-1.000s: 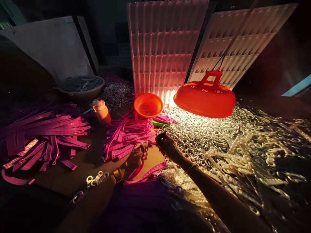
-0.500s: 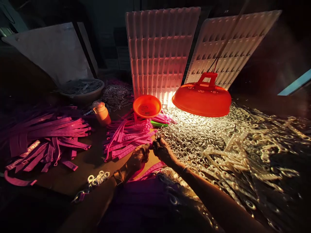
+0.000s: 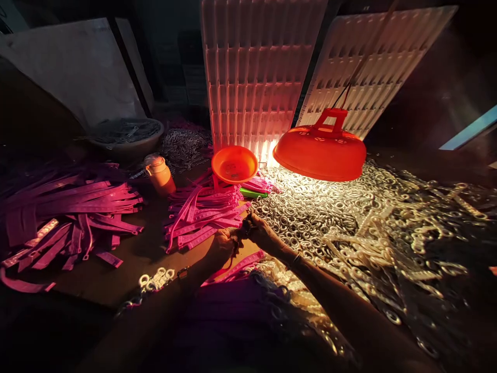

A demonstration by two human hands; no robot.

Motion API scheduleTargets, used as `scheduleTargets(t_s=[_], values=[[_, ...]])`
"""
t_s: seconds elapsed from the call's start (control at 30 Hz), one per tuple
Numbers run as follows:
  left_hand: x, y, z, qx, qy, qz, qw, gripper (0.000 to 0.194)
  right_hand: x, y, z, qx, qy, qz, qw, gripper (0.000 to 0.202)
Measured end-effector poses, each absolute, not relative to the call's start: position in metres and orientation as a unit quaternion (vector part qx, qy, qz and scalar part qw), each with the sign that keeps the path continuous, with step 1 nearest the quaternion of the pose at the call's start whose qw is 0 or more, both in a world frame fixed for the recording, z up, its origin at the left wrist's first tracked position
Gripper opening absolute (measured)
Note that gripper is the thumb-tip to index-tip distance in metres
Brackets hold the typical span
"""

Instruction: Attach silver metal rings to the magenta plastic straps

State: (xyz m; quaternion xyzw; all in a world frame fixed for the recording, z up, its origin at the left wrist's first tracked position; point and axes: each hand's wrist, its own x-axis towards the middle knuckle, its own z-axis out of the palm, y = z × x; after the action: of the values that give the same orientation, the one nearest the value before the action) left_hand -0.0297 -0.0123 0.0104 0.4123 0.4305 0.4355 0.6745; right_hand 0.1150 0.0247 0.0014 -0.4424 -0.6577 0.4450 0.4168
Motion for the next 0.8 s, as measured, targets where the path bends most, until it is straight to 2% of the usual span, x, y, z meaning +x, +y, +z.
scheduleTargets(t_s=[0.1, 0.23, 0.37, 0.43, 0.57, 0.8], values=[[-0.032, -0.010, 0.040, 0.415, 0.458, 0.389, 0.683, 0.022, 0.123, 0.013, 0.028, -0.411, -0.726, 0.415, 0.362, 0.023], [-0.045, -0.013, 0.084, 0.477, 0.451, 0.328, 0.680, 0.029, 0.136, -0.024, 0.066, -0.391, -0.834, 0.286, 0.265, 0.024], [-0.055, -0.037, 0.094, 0.582, 0.402, 0.252, 0.661, 0.031, 0.148, -0.075, 0.068, -0.421, -0.850, 0.220, 0.228, 0.036], [-0.055, -0.057, 0.088, 0.592, 0.378, 0.207, 0.681, 0.032, 0.154, -0.099, 0.059, -0.449, -0.836, 0.232, 0.213, 0.037], [-0.050, -0.100, 0.075, 0.469, 0.376, 0.176, 0.780, 0.033, 0.164, -0.139, 0.044, -0.471, -0.789, 0.338, 0.203, 0.022], [-0.048, -0.134, 0.074, 0.469, 0.357, 0.197, 0.783, 0.038, 0.161, -0.167, 0.044, -0.481, -0.722, 0.452, 0.206, 0.034]])
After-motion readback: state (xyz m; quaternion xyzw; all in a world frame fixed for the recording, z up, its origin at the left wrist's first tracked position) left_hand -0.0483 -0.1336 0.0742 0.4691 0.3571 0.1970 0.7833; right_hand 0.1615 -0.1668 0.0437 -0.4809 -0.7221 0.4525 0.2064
